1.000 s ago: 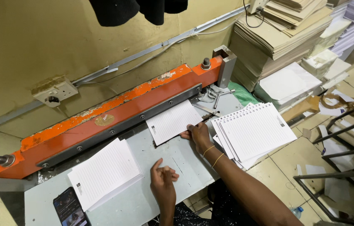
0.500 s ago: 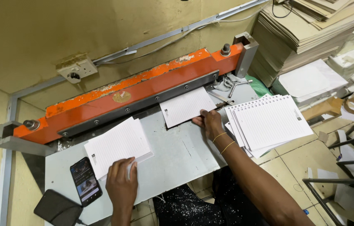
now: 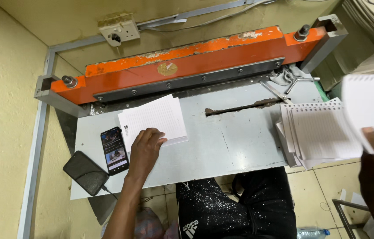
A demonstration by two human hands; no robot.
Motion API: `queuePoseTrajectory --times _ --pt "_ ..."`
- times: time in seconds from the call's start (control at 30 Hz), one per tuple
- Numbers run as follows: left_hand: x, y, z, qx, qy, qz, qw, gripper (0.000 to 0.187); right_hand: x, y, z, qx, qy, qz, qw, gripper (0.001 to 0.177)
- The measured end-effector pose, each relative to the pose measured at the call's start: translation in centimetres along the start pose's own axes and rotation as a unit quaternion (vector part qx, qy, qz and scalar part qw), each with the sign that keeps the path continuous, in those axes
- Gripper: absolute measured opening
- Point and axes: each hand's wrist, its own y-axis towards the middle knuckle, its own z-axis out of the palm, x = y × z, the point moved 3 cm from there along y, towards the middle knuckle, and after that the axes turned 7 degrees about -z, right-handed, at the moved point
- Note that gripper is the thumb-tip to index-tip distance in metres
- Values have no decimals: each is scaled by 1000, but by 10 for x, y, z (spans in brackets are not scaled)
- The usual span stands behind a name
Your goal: The person places a stack of lined paper into a red binding machine, presses the handle to bind the pages, and then removes the finished notebook. This process is repeated multiple times with different stacks of paper.
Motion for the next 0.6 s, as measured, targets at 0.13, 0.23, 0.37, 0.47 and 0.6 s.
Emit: queuePoseTrajectory --times 0.13,0.23,0.37,0.47,0.6 --pt "5 3 5 47 43 30 998 18 6 -25 51 252 6 -97 963 71" --pt "-1 6 -4 61 41 52 996 18 0 -23 56 195 91 -47 975 50" --pt "3 1 4 46 80 96 991 15 34 28 24 181 112 -64 975 44" --pt "10 -8 13 25 127 121 984 16 79 69 -2 159 262 -56 950 39" --pt "15 -16 22 78 140 96 982 26 147 125 -28 141 542 -7 829 34"
